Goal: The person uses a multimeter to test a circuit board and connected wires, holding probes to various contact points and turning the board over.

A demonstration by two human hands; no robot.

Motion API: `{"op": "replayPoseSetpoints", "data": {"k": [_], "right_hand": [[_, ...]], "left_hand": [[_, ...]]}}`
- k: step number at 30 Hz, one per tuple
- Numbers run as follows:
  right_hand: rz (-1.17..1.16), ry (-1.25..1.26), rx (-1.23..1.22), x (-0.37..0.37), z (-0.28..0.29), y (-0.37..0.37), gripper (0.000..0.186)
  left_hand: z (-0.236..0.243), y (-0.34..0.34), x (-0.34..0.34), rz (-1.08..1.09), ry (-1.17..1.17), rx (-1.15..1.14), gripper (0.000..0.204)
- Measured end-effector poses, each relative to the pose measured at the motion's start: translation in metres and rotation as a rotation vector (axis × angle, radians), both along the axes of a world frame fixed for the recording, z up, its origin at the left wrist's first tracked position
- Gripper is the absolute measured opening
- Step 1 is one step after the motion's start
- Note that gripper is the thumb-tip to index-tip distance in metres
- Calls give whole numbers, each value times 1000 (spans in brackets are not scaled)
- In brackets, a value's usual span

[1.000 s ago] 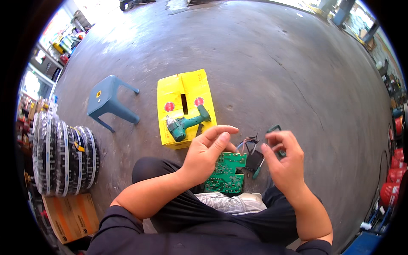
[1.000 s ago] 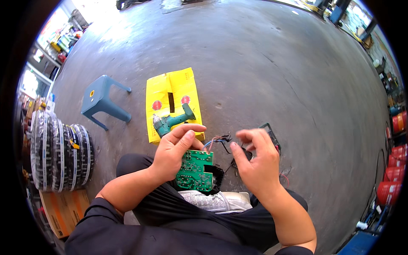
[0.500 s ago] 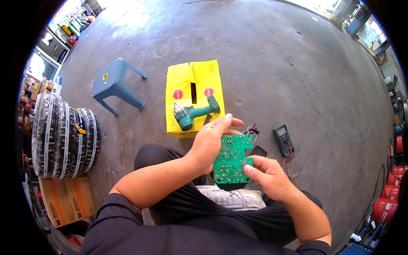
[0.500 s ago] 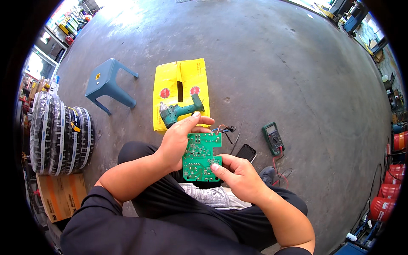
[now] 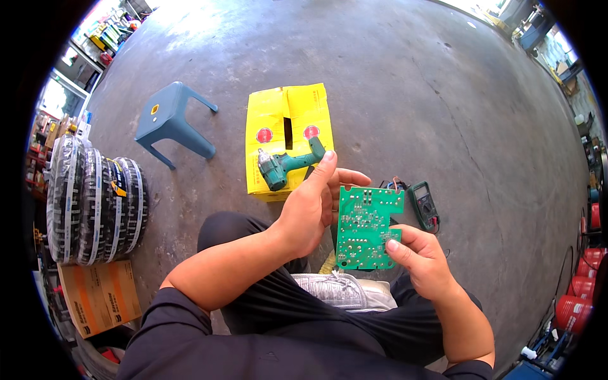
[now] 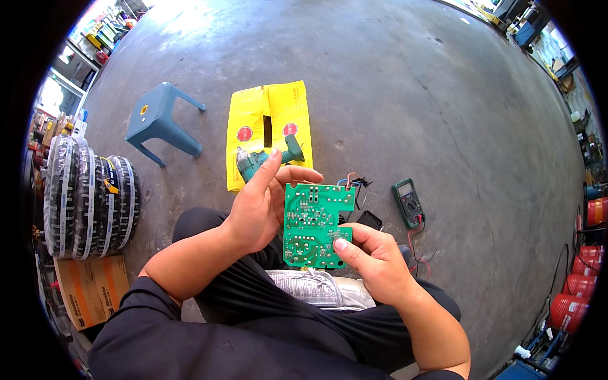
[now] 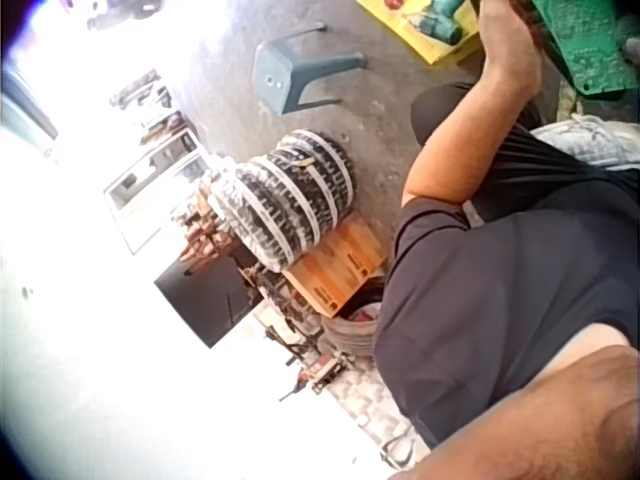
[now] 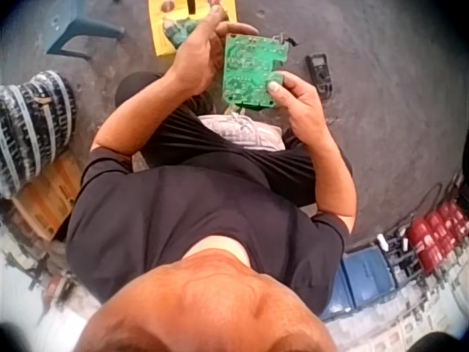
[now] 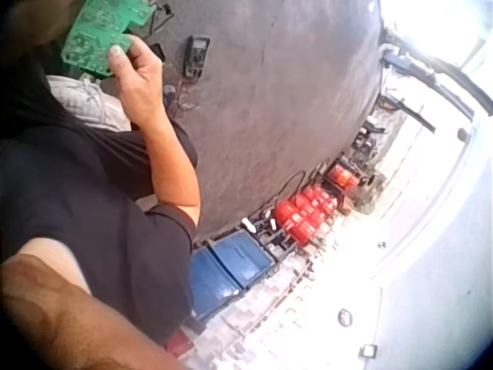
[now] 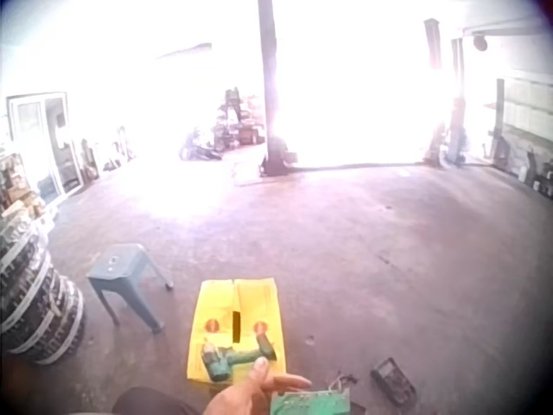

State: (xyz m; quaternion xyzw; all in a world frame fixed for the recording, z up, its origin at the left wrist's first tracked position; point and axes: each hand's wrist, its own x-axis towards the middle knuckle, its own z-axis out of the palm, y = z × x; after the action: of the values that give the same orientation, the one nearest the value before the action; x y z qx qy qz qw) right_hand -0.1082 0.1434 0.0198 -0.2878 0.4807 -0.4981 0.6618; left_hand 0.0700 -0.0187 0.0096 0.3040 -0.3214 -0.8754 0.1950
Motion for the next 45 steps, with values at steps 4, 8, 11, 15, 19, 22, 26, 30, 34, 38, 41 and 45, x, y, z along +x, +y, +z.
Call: {"op": "replayPoseSetpoints", "data": {"k": [4,8,11,15,19,22,26,30,34,38,41,45], "right_hand": [[-20,-21,-18,-4,0,3,29],[-18,-8,-19,-4,2,3,29],[-29,-36,-26,-5,1,4,30],[-50,-33,6,-4,3,4,32],[-43,-33,-7,-3,3,3,34],[-42,-36,-17,-4,2,3,35],[-44,-52,1,-4,2,4,37],[-40,-70,7,-6,0,5,39],[-43,-64,4,-6,-1,6,39],[-37,-61,6,-6,-1,5,39],[-31,-61,2,-7,-3,6,40],[-35,-34,-2,-5,0,5,42]], "left_hand": [[-3,3,-2,-15,-5,41,65],[-10,6,-3,-38,-1,82,56],[-13,10,-5,-23,-23,99,48],[-9,12,-7,10,-17,114,42],[-12,10,-5,4,-7,125,40],[-10,11,-6,2,8,133,39],[-11,11,-6,15,4,124,38],[-9,12,-6,17,13,112,38],[-8,12,-7,12,13,112,38],[-12,12,-6,33,-13,103,38],[-14,12,-6,21,-7,95,39],[-13,11,-6,-4,34,83,40]]}}
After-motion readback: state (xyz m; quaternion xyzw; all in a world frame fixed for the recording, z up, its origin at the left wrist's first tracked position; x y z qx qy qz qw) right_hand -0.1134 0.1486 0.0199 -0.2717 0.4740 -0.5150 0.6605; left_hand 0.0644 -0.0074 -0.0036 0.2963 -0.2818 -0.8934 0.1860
